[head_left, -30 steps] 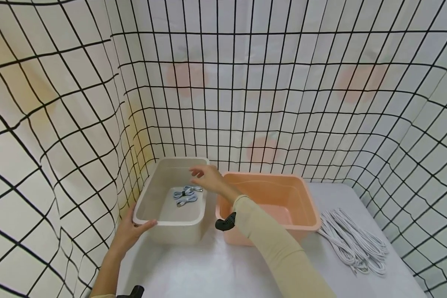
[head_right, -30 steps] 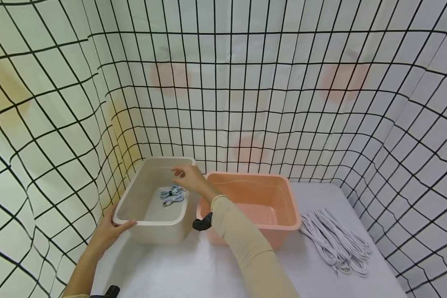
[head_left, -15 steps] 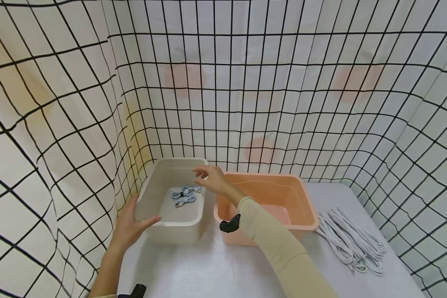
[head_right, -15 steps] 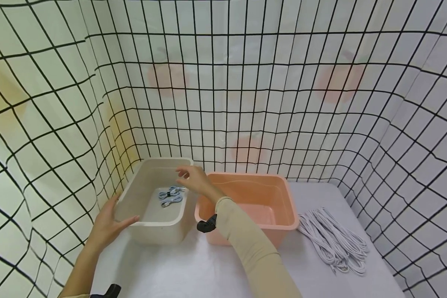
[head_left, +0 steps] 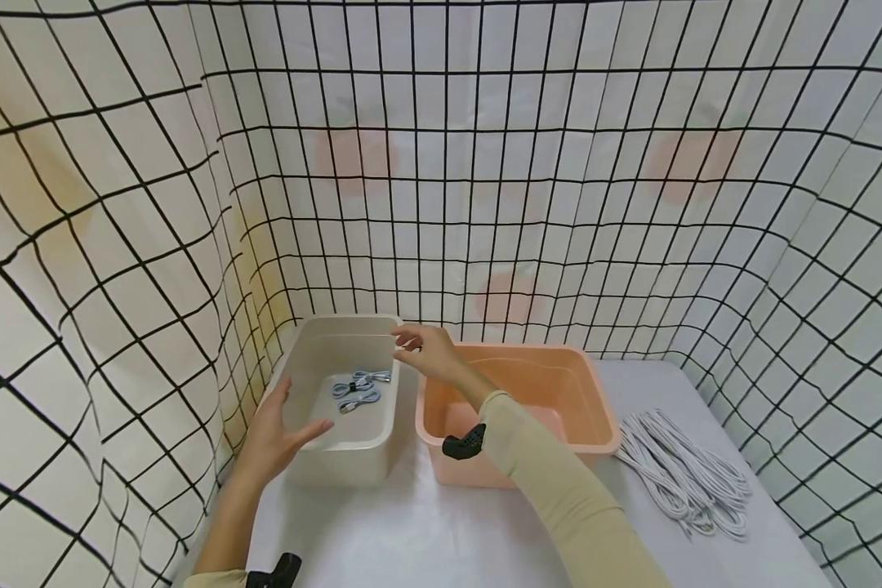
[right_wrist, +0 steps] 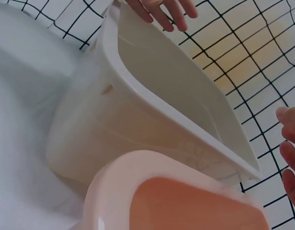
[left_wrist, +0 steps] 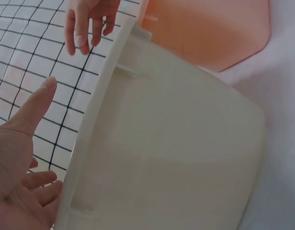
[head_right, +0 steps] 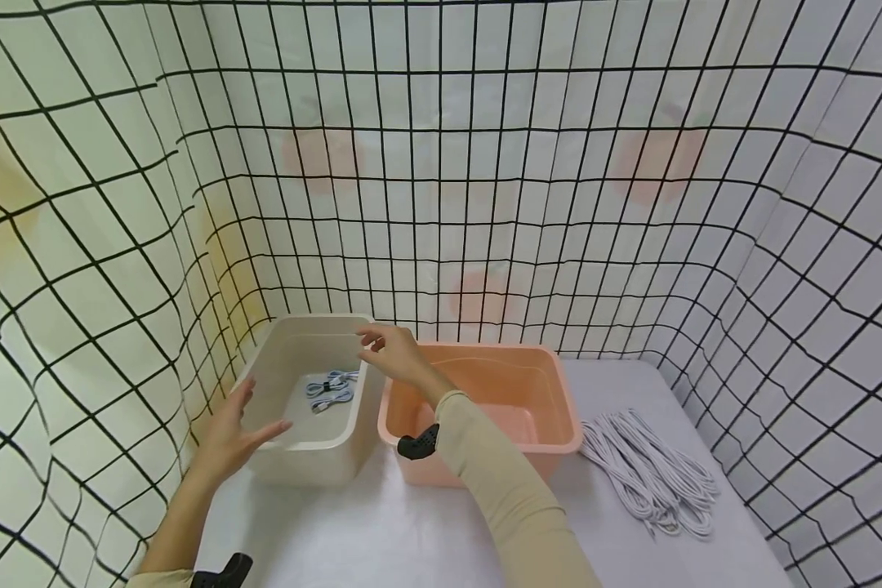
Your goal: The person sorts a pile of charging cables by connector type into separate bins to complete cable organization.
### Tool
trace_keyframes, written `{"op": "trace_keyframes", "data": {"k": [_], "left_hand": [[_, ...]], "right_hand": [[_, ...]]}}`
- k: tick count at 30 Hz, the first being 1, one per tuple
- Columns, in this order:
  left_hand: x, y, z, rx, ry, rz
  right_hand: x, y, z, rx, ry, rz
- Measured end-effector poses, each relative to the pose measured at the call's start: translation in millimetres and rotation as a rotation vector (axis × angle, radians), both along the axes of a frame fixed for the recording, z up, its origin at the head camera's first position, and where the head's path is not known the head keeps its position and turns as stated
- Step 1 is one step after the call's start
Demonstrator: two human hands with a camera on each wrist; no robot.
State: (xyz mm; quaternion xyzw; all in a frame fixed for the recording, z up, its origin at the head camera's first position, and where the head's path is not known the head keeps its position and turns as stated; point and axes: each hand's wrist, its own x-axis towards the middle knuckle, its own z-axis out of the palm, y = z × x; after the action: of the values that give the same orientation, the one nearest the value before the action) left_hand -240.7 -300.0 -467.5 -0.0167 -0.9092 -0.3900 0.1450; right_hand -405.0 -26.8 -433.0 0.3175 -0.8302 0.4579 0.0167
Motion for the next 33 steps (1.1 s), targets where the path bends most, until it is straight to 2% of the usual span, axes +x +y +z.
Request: {"op": "trace_keyframes", "data": {"k": [8, 21, 33], "left_hand": [[-7.7, 11.3, 1.0, 0.035, 0.0, -0.039], [-19.5, 30.9, -3.6, 0.119, -0.003, -0.094], [-22.5, 45.1, -5.0, 0.097, 0.006, -0.1]], "right_hand": [[0.8, 8, 1.7, 0.022, 0.047, -0.01], [-0.9, 32, 3.5, -0.007, 0.046, -0.045], [2.9, 51, 6.4, -0.009, 0.033, -0.065]]}}
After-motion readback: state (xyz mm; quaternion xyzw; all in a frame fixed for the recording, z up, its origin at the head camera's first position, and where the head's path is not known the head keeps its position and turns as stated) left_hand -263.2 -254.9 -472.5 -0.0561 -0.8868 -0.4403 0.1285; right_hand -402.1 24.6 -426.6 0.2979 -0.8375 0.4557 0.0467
